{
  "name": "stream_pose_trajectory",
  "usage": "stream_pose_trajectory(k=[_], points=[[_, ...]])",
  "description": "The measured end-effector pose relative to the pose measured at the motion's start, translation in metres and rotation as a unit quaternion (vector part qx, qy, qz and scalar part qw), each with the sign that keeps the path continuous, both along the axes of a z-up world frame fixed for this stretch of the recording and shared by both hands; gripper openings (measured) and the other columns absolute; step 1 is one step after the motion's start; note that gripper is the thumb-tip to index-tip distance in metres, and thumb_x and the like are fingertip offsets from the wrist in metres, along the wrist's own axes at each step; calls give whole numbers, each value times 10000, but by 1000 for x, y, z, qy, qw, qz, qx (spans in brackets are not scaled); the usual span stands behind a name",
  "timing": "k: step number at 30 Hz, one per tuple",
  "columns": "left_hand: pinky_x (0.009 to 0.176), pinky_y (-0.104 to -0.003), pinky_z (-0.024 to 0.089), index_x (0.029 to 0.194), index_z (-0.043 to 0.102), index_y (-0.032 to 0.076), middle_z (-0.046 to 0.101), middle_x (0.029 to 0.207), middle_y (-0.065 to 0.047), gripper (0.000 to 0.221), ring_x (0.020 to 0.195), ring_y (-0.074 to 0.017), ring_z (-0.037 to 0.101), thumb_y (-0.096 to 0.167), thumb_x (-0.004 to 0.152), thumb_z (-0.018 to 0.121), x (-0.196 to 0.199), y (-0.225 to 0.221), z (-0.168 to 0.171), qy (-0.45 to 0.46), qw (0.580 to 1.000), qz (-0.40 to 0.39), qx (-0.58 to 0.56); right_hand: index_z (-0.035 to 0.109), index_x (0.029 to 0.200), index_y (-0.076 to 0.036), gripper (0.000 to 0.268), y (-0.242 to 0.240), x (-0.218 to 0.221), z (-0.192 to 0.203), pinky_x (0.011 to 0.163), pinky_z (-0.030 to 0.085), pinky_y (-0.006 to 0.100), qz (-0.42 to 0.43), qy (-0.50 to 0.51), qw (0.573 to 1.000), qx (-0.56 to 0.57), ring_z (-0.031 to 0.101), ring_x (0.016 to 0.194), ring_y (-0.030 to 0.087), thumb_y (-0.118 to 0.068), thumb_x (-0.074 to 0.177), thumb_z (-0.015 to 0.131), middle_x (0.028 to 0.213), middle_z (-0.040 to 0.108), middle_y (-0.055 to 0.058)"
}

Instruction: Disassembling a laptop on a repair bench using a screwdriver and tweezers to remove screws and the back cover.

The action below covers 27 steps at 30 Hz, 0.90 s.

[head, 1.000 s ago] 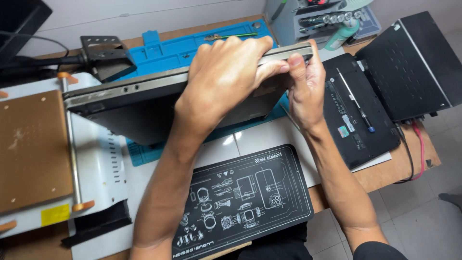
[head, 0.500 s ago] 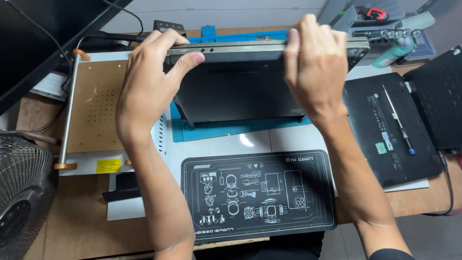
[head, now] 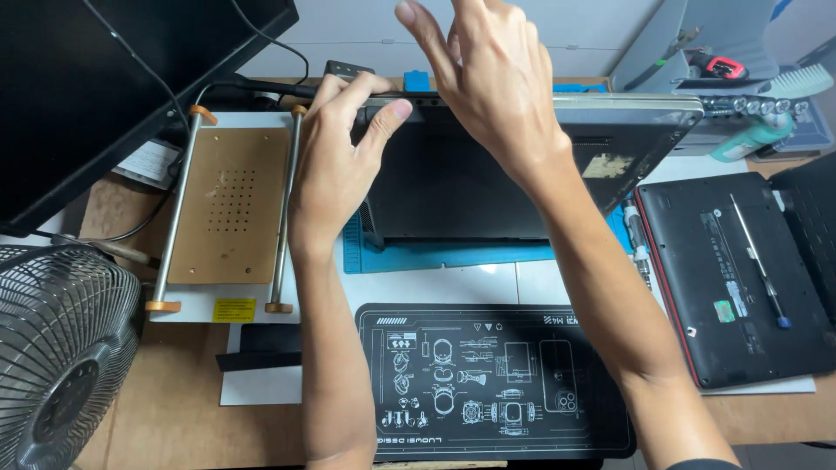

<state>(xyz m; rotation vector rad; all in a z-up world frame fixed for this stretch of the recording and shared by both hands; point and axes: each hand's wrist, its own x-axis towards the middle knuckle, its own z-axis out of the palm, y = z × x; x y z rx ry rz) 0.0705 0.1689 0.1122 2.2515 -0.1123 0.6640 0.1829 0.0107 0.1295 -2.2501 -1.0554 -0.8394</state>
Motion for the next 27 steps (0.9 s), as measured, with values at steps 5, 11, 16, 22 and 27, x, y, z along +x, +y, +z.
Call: stream_pose_trajectory(k=[5,11,16,22,27], points=[[861,-329,489,1204,675,141,689,1020,-48,242,986,-206,651,316,1056,600,1,2,-1,3,999,-23,-26,271,1588,-135,623,-15,-17,6,469,407,458,64,133,985,-89,610,607,361,-527,1168,513,746,630,46],[1006,-308,443,1174,647,113,697,1197,-28,262,1143,-188,600,335,1058,572,-3,-3,-8,-4,991,-66,-115,488,863,-89,462,-24,-18,32,628,379,465,70,281,930,-228,382,654,359,-432,1171,446,624,442,104],[843,-258,490,1138,515,117,571,966,-24,353,899,-141,567,397,982,664,-8,-20,-25,-25,958,11,-286,671,1139,-76,359,-28,3,45,746,440,334,236,358,861,-273,543,774,168,-387,1081,503,890,679,17],[991,-259,473,1109,559,115,672,1051,-14,330,1033,-119,614,389,961,668,-16,-25,-17,-17,929,-25,-370,751,1200,-190,382,-5,-6,80,756,461,379,81,313,846,-424,716,914,220,-476,970,645,1079,793,0],[1118,-286,419,1230,548,108,659,1213,-57,358,1197,-140,583,344,990,669,-18,-26,-21,-28,911,-60,-407,739,1219,-88,465,9,33,49,785,475,398,155,241,846,-450,706,913,298,-442,919,749,1078,774,95]])
